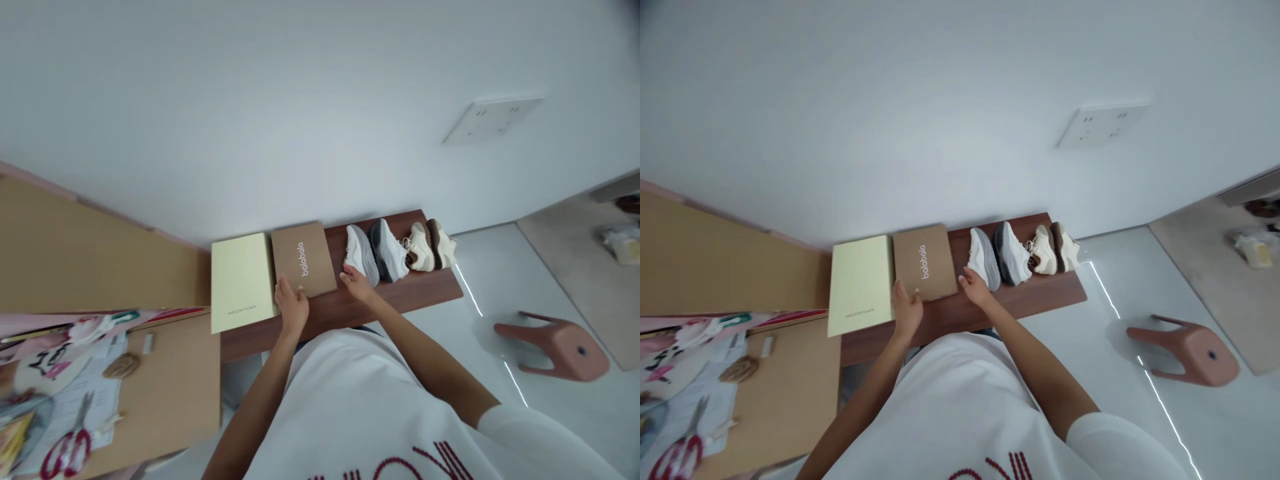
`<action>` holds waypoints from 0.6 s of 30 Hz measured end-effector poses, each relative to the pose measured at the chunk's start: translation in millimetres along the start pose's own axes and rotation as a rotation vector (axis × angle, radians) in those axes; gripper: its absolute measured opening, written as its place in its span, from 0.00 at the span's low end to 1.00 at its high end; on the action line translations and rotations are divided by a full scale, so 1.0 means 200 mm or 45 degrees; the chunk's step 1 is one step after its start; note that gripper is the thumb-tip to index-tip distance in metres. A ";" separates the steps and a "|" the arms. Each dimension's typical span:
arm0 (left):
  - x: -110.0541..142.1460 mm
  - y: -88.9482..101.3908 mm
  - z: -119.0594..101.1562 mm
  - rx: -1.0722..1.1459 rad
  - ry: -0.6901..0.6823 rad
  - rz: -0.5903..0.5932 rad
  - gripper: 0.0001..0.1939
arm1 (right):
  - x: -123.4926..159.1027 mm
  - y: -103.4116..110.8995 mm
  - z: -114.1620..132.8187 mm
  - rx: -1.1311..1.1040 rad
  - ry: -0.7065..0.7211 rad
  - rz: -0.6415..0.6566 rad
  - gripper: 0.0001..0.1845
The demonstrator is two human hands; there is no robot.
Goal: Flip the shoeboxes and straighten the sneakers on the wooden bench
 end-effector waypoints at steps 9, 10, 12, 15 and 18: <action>0.12 -0.62 -0.39 0.441 -0.090 0.418 0.32 | 0.00 0.94 -0.26 0.149 -0.028 -0.418 0.26; 0.13 -0.69 -0.38 0.440 -0.058 0.458 0.33 | -0.02 0.98 -0.30 0.197 -0.066 -0.414 0.25; 0.14 -0.82 -0.36 0.391 0.013 0.500 0.34 | -0.06 1.03 -0.35 0.297 -0.107 -0.377 0.23; 0.14 -0.95 -0.30 0.277 0.118 0.524 0.34 | -0.14 1.03 -0.39 0.443 -0.094 -0.274 0.21; 0.13 -1.03 -0.25 0.189 0.208 0.572 0.29 | -0.21 1.01 -0.43 0.570 -0.079 -0.141 0.18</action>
Point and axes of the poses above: each hand's wrist, its own x-axis away from the middle knuckle, its own y-axis out of the back of the hand, z = x × y, the point moved 9 cm from there along -x, towards the middle knuckle, and after that the axes turned 8 degrees about -y, right-handed, at the moved point
